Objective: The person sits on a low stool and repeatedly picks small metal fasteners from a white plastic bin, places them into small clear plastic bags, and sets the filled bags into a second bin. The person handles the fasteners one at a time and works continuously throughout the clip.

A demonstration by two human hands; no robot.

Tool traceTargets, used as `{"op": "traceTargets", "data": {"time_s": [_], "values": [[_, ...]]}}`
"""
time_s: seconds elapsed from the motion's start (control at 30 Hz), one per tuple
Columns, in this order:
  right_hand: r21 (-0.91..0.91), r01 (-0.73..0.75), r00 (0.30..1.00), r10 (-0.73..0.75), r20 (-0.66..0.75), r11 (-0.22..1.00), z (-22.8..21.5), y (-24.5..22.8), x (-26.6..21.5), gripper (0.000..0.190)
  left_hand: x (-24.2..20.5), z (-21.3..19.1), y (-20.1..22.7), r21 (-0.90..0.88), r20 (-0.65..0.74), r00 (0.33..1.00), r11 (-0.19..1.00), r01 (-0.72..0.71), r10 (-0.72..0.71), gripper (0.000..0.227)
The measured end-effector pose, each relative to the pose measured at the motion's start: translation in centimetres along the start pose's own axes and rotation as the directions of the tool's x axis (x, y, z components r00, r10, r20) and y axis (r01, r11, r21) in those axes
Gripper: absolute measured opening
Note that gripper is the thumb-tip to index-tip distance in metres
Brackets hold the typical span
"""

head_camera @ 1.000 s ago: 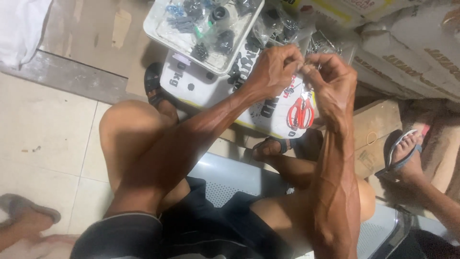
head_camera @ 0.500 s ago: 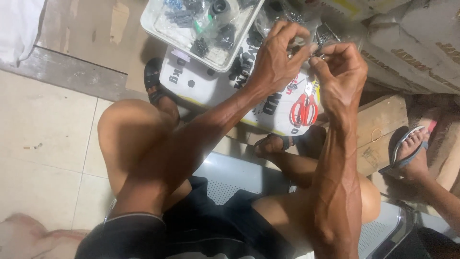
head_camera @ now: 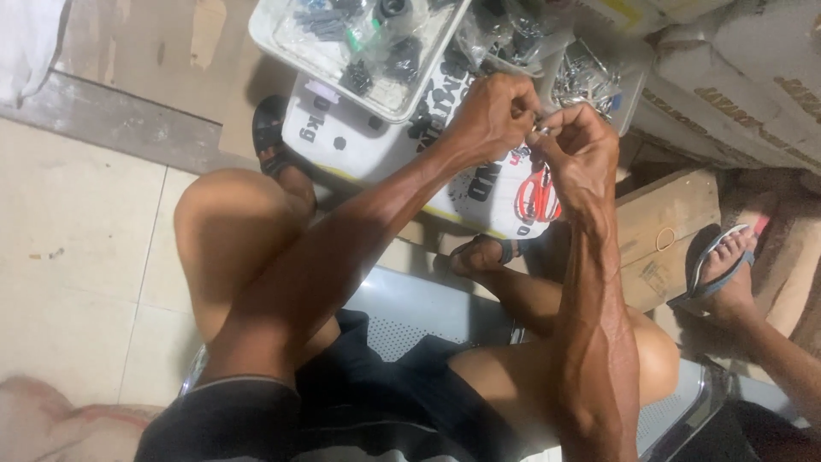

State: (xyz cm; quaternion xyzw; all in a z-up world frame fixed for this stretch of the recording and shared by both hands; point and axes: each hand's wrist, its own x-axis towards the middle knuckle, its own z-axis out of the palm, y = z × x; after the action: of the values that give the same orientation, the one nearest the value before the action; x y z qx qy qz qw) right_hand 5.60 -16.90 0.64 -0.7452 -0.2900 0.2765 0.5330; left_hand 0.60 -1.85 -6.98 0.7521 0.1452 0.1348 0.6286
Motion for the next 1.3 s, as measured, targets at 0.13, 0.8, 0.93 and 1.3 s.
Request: {"op": "traceTargets", "data": {"time_s": [0.13, 0.8, 0.93, 1.3], "values": [[-0.069, 0.047, 0.996, -0.042, 0.072, 0.996, 0.9, 2.6, -0.9, 0.023, 0.5, 2.3, -8.7, 0.119, -0.194, 0.974, 0.988, -0.099, 0.120, 0.023], [-0.869, 0.154, 0.966, -0.257, 0.032, 0.471, 5.3, 14.6, -0.1, 0.025, 1.9, 0.2, -5.6, -0.155, -0.350, 0.884, 0.950, 0.271, -0.309, 0.021], [-0.882, 0.180, 0.967, -0.243, 0.078, 0.435, 5.4, 15.7, 0.3, 0.025, 0.5, -1.3, -2.8, -0.182, -0.255, 0.897, 0.929, 0.323, -0.362, 0.016], [-0.939, -0.008, 0.996, -0.076, -0.037, 0.343, 4.0, 21.5, 1.4, 0.047, -0.5, -0.7, 1.3, 0.064, 0.013, 0.999, 0.997, 0.051, -0.052, 0.028]]}}
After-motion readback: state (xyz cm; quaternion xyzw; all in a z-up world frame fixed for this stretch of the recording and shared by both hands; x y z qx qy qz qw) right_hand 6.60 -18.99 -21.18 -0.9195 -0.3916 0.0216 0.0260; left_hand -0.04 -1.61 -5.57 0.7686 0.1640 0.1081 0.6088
